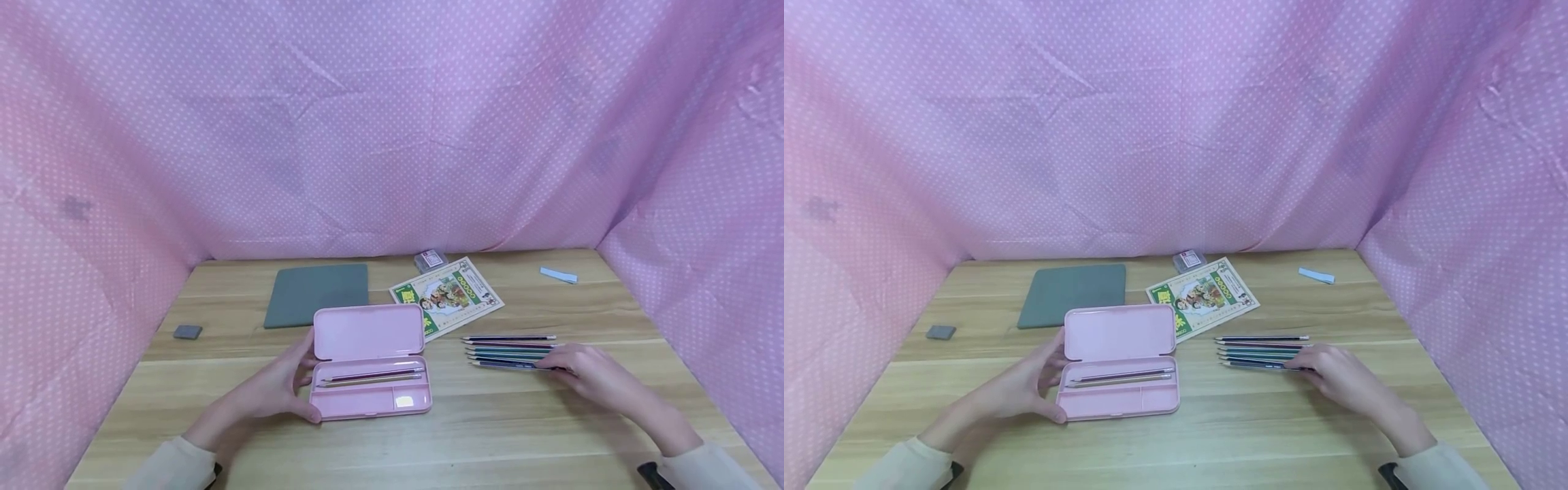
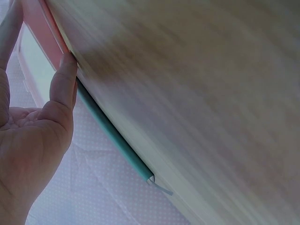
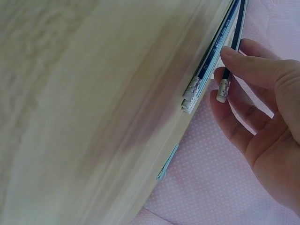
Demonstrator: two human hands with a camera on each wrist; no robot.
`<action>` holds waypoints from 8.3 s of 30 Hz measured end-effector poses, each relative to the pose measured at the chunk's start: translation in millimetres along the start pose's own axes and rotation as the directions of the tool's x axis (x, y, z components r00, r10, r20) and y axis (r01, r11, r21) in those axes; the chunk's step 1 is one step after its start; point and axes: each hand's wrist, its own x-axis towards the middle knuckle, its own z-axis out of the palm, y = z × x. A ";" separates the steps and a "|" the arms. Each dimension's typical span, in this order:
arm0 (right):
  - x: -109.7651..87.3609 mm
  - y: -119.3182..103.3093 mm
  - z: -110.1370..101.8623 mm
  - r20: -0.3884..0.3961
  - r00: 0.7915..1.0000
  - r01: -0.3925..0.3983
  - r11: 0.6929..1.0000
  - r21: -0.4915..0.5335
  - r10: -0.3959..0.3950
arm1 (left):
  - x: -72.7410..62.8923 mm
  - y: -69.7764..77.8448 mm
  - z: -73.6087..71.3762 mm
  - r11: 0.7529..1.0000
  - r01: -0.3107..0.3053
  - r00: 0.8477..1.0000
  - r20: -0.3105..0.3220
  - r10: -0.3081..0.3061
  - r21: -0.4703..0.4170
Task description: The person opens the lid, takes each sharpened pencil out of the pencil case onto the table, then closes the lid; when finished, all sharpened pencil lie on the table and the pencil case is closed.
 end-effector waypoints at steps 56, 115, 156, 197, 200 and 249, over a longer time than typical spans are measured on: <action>18.9 -4.0 2.2 -0.045 0.998 -0.046 0.986 0.161 0.054 | -0.5 -0.5 -1.4 1.000 -0.011 1.000 0.009 0.011 -0.003; 181.9 -143.7 77.5 0.334 0.920 0.062 0.920 0.387 -0.203 | -2.0 0.3 -1.3 0.999 0.012 1.000 -0.015 -0.012 0.053; 189.6 -158.2 91.0 0.293 0.942 0.142 0.986 0.086 -0.162 | -0.3 0.8 -1.2 0.998 -0.048 0.999 0.005 0.048 0.037; 190.1 -162.1 93.3 0.278 0.958 0.037 0.989 0.146 -0.077 | -0.5 -1.3 -1.2 1.000 -0.024 1.000 0.002 0.023 0.017; 190.1 -162.2 93.1 0.273 0.959 0.038 0.987 0.153 -0.080 | -0.4 -1.6 -1.4 1.000 -0.028 1.000 0.001 0.028 0.014; 149.4 -106.8 33.6 0.218 0.975 -0.023 0.967 0.253 -0.033 | 0.0 -0.8 -1.4 0.999 -0.039 0.999 -0.002 0.039 -0.001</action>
